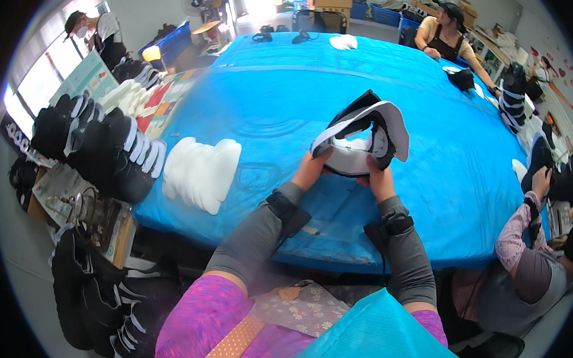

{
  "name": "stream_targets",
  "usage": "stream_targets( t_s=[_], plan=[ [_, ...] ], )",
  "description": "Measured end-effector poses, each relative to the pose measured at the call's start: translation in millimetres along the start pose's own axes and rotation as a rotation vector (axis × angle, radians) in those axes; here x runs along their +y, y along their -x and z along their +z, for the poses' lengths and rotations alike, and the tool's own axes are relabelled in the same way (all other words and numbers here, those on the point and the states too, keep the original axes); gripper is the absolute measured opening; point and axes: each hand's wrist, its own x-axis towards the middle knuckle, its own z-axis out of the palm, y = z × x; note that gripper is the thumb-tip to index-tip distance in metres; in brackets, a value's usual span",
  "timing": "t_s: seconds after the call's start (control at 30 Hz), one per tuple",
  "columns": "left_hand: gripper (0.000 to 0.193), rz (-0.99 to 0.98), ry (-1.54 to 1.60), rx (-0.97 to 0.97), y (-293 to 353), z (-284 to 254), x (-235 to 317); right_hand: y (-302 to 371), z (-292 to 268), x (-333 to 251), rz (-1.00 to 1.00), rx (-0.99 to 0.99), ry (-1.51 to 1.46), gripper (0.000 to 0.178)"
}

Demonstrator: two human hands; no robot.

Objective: Inspecting and preparing shoe upper components at a manufacturing station.

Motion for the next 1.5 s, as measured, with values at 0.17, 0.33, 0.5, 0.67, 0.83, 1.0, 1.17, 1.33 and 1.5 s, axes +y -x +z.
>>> stream_targets(
  t_s=[0.17,0.33,0.5,0.67,0.83,1.0,1.17,1.33,1.5],
  plan=[
    [0.043,0.035,-0.072,-0.023,-0.5,-4.9,-8.2,-1.4,8.3,-3.9,0.092,-0.035,-0.047,0.04],
    [0.041,0.011,-0.083,-0.111,-2.5,-5.9,-10.8,-0.5,4.0,-1.2,0.064,-0.087,-0.019,0.039],
    [0.042,0.017,-0.1,-0.131,0.6,-3.9,-7.9,0.4,4.1,-3.1,0.08,-0.067,0.023,0.038],
    [0.04,-0.088,-0.048,-0.113,2.6,-0.5,2.5,-1.2,2.7,-1.4,0.076,-0.08,0.03,0.039],
    [0.045,-0.104,-0.093,-0.141,4.4,-1.7,6.1,1.6,7.9,-9.1,0.073,0.009,-0.06,0.047],
    [0.053,-0.049,-0.107,-0.171,5.5,-0.3,2.0,1.3,4.7,-7.2,0.036,-0.011,-0.072,0.048],
    [0.051,0.08,-0.129,-0.276,3.0,-12.8,-8.0,3.6,7.8,-13.4,0.042,-0.008,-0.095,0.049],
    [0.045,0.024,-0.224,-0.162,4.4,2.1,-4.0,4.3,7.3,-14.3,0.098,0.0,-0.094,0.05],
    [0.045,-0.008,-0.144,-0.079,1.1,-2.1,-5.8,1.4,6.3,-17.4,0.086,-0.097,0.004,0.045]
  ],
)
